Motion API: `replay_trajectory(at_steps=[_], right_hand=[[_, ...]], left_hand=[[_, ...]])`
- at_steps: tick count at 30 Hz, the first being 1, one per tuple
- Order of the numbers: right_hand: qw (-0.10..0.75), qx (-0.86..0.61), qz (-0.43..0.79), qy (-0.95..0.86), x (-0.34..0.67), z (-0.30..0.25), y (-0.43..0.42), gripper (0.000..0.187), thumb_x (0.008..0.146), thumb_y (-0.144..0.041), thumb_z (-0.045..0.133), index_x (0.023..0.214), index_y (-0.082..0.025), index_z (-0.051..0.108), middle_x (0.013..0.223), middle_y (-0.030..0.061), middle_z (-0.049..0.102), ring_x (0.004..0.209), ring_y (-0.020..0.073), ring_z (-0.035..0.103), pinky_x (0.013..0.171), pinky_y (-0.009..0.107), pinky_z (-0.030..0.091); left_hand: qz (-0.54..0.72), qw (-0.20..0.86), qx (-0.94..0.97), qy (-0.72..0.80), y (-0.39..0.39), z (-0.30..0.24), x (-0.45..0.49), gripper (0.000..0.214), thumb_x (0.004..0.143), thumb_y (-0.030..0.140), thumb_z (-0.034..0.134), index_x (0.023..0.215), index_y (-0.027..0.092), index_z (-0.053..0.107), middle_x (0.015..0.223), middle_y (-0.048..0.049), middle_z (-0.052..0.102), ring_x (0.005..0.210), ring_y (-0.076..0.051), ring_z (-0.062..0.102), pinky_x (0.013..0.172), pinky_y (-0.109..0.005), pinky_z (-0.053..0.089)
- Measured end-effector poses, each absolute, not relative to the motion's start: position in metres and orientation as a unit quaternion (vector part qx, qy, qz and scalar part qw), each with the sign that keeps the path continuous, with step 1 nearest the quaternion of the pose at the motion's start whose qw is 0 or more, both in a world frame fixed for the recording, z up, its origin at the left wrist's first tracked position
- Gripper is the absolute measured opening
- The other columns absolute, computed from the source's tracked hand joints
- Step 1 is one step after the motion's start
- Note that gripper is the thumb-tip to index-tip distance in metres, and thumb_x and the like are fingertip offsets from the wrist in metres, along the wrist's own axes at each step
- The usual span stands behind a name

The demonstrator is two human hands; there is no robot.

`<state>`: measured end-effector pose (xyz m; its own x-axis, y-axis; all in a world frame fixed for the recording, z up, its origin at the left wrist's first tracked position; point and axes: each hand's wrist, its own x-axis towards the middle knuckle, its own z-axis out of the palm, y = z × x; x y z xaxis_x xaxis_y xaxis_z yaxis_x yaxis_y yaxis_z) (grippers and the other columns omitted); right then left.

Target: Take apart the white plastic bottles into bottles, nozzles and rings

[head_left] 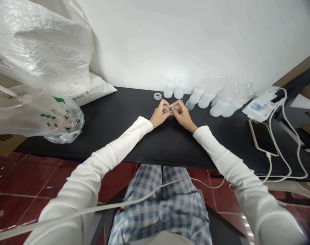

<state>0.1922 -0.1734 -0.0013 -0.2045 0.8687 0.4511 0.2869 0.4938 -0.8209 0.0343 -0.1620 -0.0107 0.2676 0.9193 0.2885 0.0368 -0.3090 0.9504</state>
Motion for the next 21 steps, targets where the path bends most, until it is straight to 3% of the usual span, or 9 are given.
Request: replay_trajectory(at_steps=[8,15,21], right_hand=[[0.486,-0.391,0.358,-0.695,0.190,-0.004,-0.171,0.039,0.091,-0.064,0.059,0.093,-0.026,0.048,0.072,-0.0033,0.059,0.063,0.0136,0.058,0.059,0.028,0.046],[0.483,-0.403,0.320,-0.709,0.193,-0.005,-0.172,0.037,0.094,-0.062,0.057,0.093,-0.026,0.051,0.068,-0.0044,0.054,0.061,0.0133,0.054,0.056,0.027,0.044],[0.500,-0.369,0.405,-0.671,0.194,-0.009,-0.165,0.052,0.087,-0.069,0.062,0.114,-0.030,0.041,0.073,-0.0079,0.053,0.056,0.0099,0.050,0.051,0.024,0.042]], left_hand=[[0.473,0.499,0.632,0.357,-0.164,-0.005,0.034,0.018,0.095,0.032,0.059,0.093,0.022,0.044,0.063,0.0069,0.060,0.055,-0.008,0.057,0.057,-0.023,0.042],[0.464,0.464,0.663,0.361,-0.164,-0.008,0.032,0.022,0.094,0.040,0.063,0.096,0.021,0.050,0.065,0.0061,0.063,0.055,-0.008,0.057,0.057,-0.023,0.042],[0.503,0.484,0.624,0.352,-0.154,-0.013,0.031,0.022,0.095,0.038,0.061,0.105,0.022,0.051,0.070,0.0048,0.062,0.061,-0.009,0.059,0.064,-0.024,0.048]])
